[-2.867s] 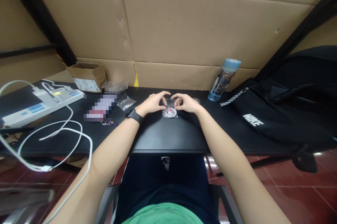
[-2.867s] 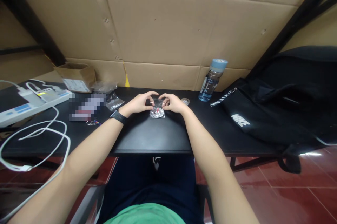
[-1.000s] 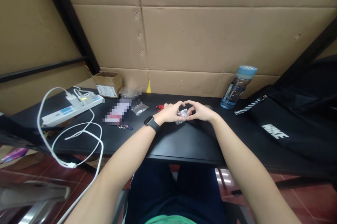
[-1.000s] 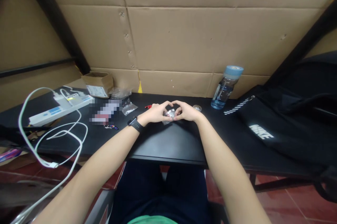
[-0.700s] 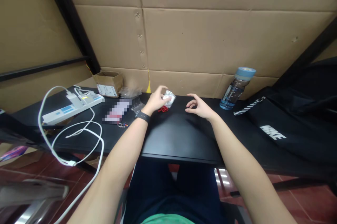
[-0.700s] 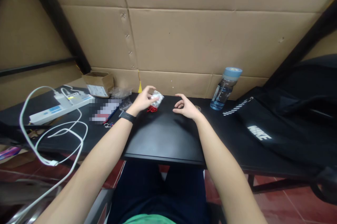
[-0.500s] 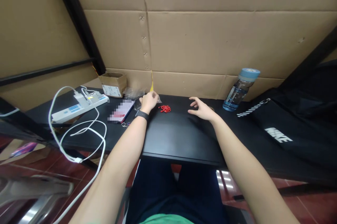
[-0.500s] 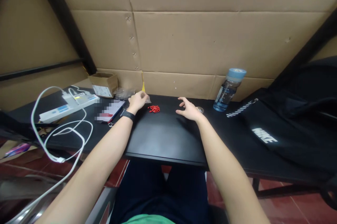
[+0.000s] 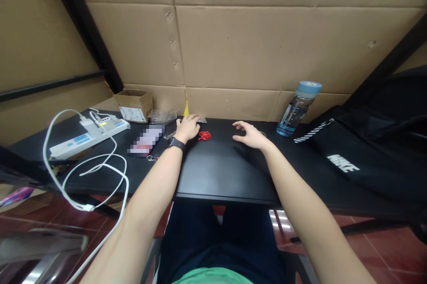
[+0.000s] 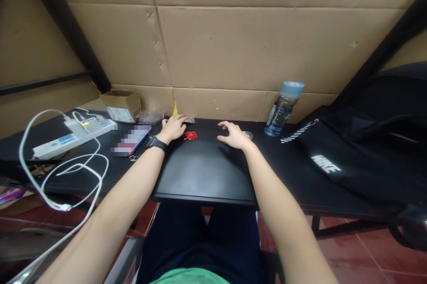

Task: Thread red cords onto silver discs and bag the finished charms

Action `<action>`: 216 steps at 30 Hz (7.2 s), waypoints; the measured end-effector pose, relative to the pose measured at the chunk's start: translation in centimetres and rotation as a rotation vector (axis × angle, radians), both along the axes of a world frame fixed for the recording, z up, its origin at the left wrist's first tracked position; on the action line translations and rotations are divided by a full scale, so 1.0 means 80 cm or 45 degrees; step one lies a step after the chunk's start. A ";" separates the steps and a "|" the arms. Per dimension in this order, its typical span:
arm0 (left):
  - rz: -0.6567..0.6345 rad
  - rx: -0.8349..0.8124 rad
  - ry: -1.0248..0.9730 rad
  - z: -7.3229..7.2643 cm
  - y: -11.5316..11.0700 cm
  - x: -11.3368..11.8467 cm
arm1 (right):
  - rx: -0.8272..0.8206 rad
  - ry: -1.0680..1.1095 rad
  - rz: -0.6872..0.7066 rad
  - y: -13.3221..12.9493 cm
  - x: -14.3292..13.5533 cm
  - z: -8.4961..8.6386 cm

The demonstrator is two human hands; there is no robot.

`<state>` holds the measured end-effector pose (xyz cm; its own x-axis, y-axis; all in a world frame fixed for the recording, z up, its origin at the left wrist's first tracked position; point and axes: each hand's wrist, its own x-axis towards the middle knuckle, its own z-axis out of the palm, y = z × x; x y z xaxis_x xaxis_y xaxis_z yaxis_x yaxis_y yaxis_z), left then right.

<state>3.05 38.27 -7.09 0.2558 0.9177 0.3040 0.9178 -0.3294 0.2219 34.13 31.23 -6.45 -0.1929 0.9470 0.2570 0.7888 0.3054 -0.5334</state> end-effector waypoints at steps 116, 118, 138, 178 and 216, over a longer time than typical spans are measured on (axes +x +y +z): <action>-0.557 0.025 -0.349 0.009 0.003 -0.015 | -0.146 0.062 -0.204 0.013 0.139 -0.009; -0.634 0.033 -0.289 0.012 -0.001 -0.012 | -0.140 0.047 -0.206 0.012 0.138 -0.008; -0.401 -0.302 -0.051 0.015 0.000 -0.020 | -0.111 -0.030 -0.187 0.014 0.135 -0.010; -0.661 -0.092 -0.959 0.031 -0.064 0.054 | -0.075 1.094 0.503 -0.019 -0.040 0.010; -0.533 0.255 -0.544 0.028 -0.081 0.073 | -0.130 1.182 0.408 -0.021 -0.052 0.005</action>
<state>8.88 31.79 -4.88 0.3988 0.6807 0.6145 0.5460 -0.7146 0.4373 29.97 29.52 -6.04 -0.2076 0.9112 0.3559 -0.0681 0.3495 -0.9345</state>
